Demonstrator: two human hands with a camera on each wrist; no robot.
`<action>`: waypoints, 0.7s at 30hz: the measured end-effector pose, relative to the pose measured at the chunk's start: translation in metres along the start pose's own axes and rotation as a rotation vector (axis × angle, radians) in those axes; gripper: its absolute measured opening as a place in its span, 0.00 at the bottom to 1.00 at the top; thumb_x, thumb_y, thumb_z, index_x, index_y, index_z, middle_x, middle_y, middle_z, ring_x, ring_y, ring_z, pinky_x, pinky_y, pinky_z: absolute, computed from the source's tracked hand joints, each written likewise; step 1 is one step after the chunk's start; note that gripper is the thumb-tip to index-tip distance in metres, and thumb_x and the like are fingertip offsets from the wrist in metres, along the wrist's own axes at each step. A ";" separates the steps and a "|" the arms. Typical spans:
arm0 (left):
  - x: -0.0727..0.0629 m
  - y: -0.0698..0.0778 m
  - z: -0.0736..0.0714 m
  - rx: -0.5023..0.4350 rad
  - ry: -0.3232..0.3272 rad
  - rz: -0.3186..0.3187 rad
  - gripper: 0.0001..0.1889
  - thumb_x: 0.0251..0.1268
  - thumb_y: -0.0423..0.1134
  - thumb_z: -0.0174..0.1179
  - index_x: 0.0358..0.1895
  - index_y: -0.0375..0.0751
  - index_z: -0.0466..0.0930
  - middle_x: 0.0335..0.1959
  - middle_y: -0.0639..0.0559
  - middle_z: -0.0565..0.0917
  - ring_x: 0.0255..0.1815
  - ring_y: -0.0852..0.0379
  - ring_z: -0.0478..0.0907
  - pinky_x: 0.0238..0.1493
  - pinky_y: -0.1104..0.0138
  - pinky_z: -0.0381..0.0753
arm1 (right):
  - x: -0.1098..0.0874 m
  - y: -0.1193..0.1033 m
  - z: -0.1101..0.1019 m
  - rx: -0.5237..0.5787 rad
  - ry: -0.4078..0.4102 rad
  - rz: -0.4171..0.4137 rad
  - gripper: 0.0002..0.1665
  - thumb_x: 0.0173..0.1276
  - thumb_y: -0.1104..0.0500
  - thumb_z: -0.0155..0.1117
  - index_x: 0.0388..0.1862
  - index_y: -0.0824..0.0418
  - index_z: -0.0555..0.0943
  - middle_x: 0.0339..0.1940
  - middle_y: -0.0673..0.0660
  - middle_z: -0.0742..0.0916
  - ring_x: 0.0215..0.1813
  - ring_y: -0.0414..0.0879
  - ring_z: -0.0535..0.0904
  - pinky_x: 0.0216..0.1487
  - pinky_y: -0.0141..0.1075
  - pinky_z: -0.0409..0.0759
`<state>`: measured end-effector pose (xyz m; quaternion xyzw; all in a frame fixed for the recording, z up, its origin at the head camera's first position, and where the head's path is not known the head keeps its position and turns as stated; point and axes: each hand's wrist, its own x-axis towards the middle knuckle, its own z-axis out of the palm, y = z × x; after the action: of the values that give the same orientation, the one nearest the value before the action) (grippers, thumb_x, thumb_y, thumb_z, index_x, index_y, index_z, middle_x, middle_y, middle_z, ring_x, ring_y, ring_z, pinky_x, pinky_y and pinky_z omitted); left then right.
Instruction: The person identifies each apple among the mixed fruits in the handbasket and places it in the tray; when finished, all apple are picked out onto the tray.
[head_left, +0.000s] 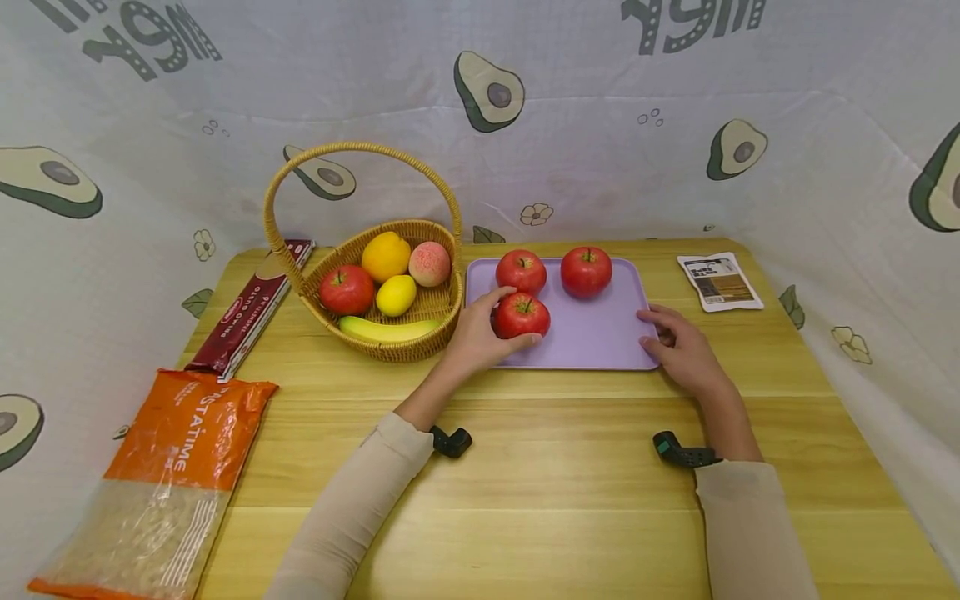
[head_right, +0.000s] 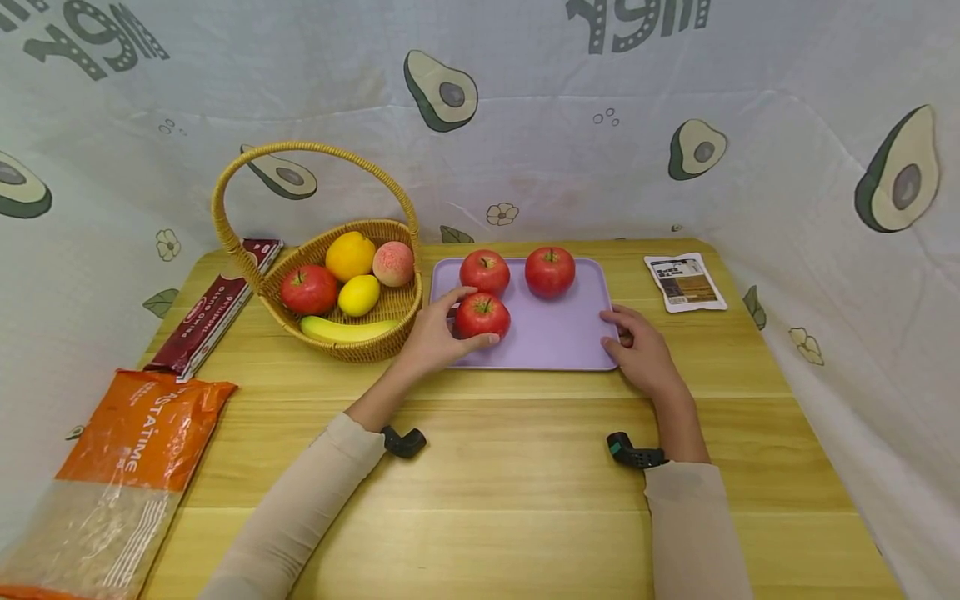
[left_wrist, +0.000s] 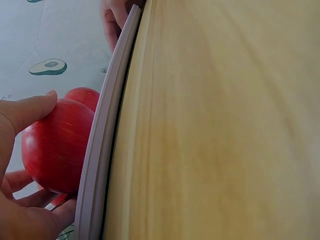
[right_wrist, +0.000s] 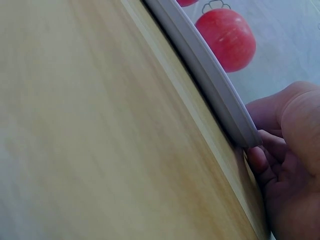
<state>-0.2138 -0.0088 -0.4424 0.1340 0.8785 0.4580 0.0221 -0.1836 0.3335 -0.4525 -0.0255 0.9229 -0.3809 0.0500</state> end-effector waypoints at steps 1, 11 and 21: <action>0.000 0.000 0.000 0.003 -0.003 0.001 0.44 0.53 0.57 0.78 0.73 0.51 0.70 0.68 0.47 0.78 0.69 0.49 0.74 0.71 0.50 0.75 | 0.000 -0.001 0.000 0.001 -0.002 0.001 0.29 0.81 0.57 0.54 0.77 0.64 0.69 0.82 0.68 0.63 0.64 0.62 0.68 0.56 0.30 0.68; -0.015 0.007 -0.022 0.009 -0.042 0.066 0.47 0.53 0.61 0.77 0.75 0.49 0.68 0.71 0.50 0.76 0.66 0.48 0.78 0.67 0.53 0.79 | 0.000 -0.006 0.000 -0.007 -0.006 0.003 0.29 0.81 0.57 0.54 0.77 0.65 0.68 0.82 0.68 0.62 0.67 0.64 0.67 0.66 0.54 0.71; -0.033 0.010 -0.080 -0.164 0.077 0.169 0.35 0.58 0.51 0.77 0.68 0.47 0.76 0.64 0.49 0.81 0.60 0.48 0.82 0.63 0.57 0.83 | 0.000 -0.003 0.001 0.009 -0.007 0.018 0.30 0.82 0.56 0.53 0.78 0.65 0.67 0.83 0.69 0.61 0.67 0.65 0.65 0.70 0.64 0.67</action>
<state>-0.1927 -0.0756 -0.3902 0.1876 0.8240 0.5332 -0.0393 -0.1839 0.3302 -0.4511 -0.0185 0.9212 -0.3846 0.0567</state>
